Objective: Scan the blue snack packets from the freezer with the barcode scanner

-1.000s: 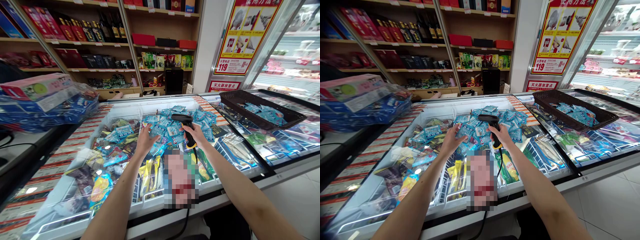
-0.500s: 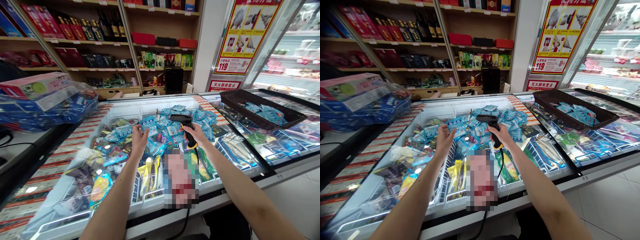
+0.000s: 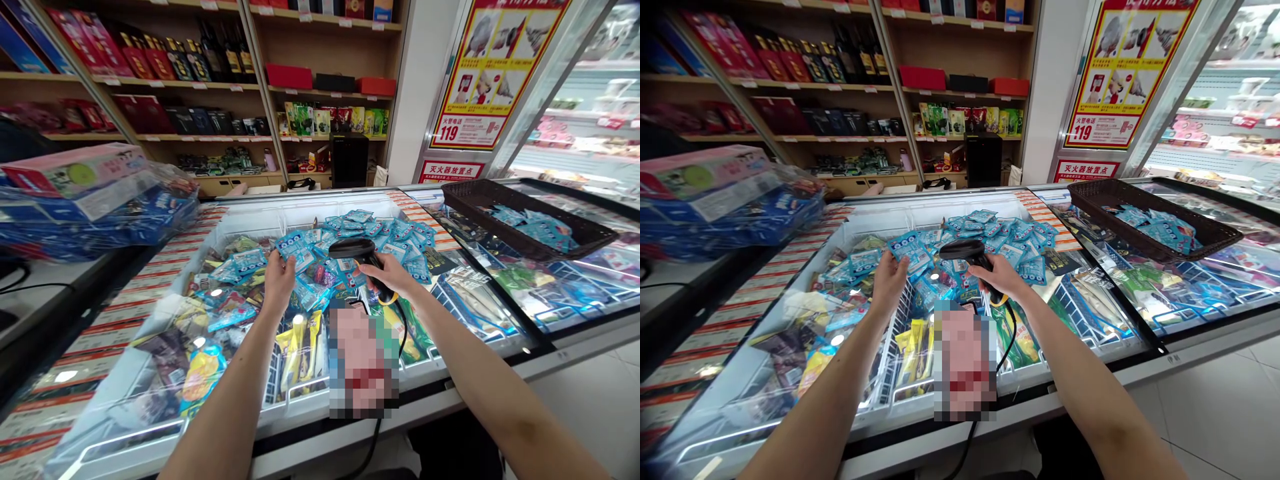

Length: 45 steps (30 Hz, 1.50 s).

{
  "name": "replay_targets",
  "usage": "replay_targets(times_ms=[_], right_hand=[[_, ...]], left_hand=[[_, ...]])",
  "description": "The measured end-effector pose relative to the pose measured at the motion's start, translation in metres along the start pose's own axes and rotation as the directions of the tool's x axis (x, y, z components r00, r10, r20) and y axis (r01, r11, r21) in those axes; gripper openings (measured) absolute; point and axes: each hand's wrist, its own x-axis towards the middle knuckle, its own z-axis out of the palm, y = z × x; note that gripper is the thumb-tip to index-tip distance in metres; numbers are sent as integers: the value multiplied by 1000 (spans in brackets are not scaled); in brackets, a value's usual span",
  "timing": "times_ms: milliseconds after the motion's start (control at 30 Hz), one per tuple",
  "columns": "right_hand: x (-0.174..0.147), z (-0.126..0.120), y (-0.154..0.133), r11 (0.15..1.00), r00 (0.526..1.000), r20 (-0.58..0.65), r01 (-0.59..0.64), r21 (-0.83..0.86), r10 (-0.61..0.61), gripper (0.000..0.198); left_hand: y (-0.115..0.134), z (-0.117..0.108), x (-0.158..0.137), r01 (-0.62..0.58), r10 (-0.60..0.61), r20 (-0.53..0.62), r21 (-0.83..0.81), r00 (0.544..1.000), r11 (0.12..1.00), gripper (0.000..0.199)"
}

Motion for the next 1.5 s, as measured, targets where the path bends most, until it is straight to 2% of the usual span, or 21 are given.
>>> replay_targets(times_ms=[100,400,533,933,1200,1367,1500], right_hand=[[0,0,0,1000,1000,6,2,6,-2,30],[2,-2,8,999,997,74,-24,-36,27,39],[2,-3,8,999,995,95,-26,-36,29,39],[1,-1,5,1000,991,130,9,-22,-6,38],[0,0,2,1000,990,140,7,-16,-5,39],[0,-2,2,999,994,108,-24,-44,29,39],[1,-3,4,998,997,64,-49,30,47,38]], left_hand=[[0,-1,0,27,-25,44,-46,999,999,35],[-5,3,0,22,-12,40,-254,999,967,38],[-6,4,1,16,-8,29,-288,1000,957,38],[-3,3,0,37,-24,53,-252,998,967,40],[-4,2,1,7,2,40,-211,999,977,38],[-7,2,2,-29,30,10,-130,999,991,34],[-5,-1,1,-18,18,1,10,1000,1000,30]])
